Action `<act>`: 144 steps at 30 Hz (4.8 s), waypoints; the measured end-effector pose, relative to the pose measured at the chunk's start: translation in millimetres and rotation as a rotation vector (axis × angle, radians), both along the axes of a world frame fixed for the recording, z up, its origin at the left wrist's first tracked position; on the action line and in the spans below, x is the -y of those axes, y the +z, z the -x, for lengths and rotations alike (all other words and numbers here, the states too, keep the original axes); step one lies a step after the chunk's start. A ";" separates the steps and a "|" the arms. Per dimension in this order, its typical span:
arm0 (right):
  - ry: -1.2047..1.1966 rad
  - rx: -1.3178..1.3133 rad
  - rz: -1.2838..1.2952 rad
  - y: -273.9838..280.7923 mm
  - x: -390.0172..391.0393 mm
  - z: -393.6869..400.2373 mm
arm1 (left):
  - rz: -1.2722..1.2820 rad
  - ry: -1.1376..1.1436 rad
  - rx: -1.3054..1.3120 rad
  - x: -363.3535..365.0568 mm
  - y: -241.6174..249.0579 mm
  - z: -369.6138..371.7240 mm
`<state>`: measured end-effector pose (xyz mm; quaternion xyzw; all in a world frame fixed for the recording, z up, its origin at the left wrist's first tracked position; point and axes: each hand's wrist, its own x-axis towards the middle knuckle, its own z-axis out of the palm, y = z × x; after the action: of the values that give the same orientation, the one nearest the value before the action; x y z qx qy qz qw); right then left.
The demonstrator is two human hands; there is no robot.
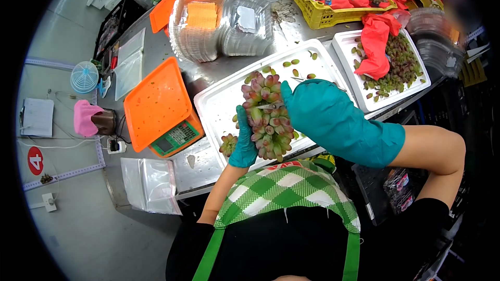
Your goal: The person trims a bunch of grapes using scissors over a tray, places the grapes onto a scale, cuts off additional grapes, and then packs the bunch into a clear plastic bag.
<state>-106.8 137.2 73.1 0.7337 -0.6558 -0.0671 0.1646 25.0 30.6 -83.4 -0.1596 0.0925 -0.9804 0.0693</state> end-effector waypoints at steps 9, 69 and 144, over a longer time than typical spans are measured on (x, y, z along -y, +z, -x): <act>-0.079 0.110 0.061 3.8 3.2 11.7 | 0.450 0.170 0.488 -4.1 12.9 16.0; -0.603 1.159 0.118 -58.3 -40.6 26.4 | 0.537 0.334 0.582 18.8 9.0 0.3; -0.137 1.271 0.512 -41.4 25.6 0.0 | 0.699 0.231 0.535 24.8 20.5 -14.0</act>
<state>-106.8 111.6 31.7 0.5256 -0.6650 0.5231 -0.0885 39.0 5.8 -62.9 0.0763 -0.2833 -0.9454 0.1416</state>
